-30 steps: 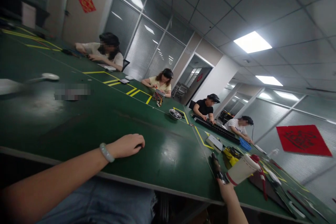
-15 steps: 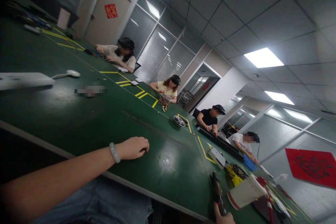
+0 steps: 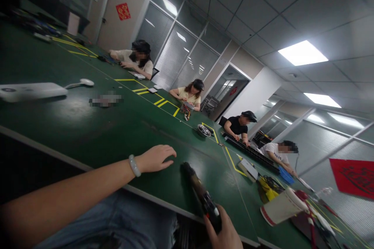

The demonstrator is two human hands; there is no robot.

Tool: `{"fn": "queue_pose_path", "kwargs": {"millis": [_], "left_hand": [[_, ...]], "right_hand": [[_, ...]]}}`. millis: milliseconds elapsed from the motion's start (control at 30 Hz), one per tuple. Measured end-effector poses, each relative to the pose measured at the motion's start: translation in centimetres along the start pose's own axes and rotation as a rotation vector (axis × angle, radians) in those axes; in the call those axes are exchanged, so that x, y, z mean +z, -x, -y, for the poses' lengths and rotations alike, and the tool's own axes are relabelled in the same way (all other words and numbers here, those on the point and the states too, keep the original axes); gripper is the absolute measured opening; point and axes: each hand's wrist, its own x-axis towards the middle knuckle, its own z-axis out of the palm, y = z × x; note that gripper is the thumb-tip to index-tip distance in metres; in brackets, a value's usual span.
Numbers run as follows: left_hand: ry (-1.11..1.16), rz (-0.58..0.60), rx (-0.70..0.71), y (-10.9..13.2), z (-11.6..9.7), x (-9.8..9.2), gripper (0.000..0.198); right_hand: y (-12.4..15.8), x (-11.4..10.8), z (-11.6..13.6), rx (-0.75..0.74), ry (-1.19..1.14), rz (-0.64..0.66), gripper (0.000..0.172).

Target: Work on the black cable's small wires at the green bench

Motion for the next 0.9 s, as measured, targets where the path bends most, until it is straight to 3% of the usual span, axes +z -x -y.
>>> {"fn": "queue_pose_path", "kwargs": {"millis": [167,300,400,533,633,700,800,900], "left_hand": [[0.017,-0.061,0.030,-0.3,-0.8,-0.9,0.022],[-0.001,-0.064,0.002,-0.3,-0.3,-0.6,0.021],[-0.053,-0.093,-0.095,-0.2,1.1,0.1,0.022],[-0.138,-0.104,-0.222,0.0,3.3,0.9,0.037],[-0.147,-0.093,-0.250,0.1,4.4,1.1,0.043],[-0.143,-0.105,-0.264,0.1,4.7,1.0,0.043],[-0.126,-0.124,-0.254,0.0,4.8,0.7,0.042],[-0.112,-0.110,-0.232,0.0,5.1,0.5,0.042]], "right_hand": [[-4.7,-0.4,10.1,-0.218,-0.082,-0.023,0.057],[-9.0,0.7,16.9,-0.342,-0.084,-0.023,0.061],[-12.1,2.1,20.3,-0.422,-0.079,0.023,0.059],[-15.3,3.4,23.1,-0.498,-0.089,0.042,0.053],[-17.1,3.7,23.4,-0.556,-0.150,0.101,0.061],[-18.2,3.8,22.2,-0.620,-0.256,0.192,0.071],[-19.5,4.1,18.1,-0.540,-0.397,0.246,0.069],[-19.7,4.5,12.3,-0.313,-0.221,0.146,0.066]]}}
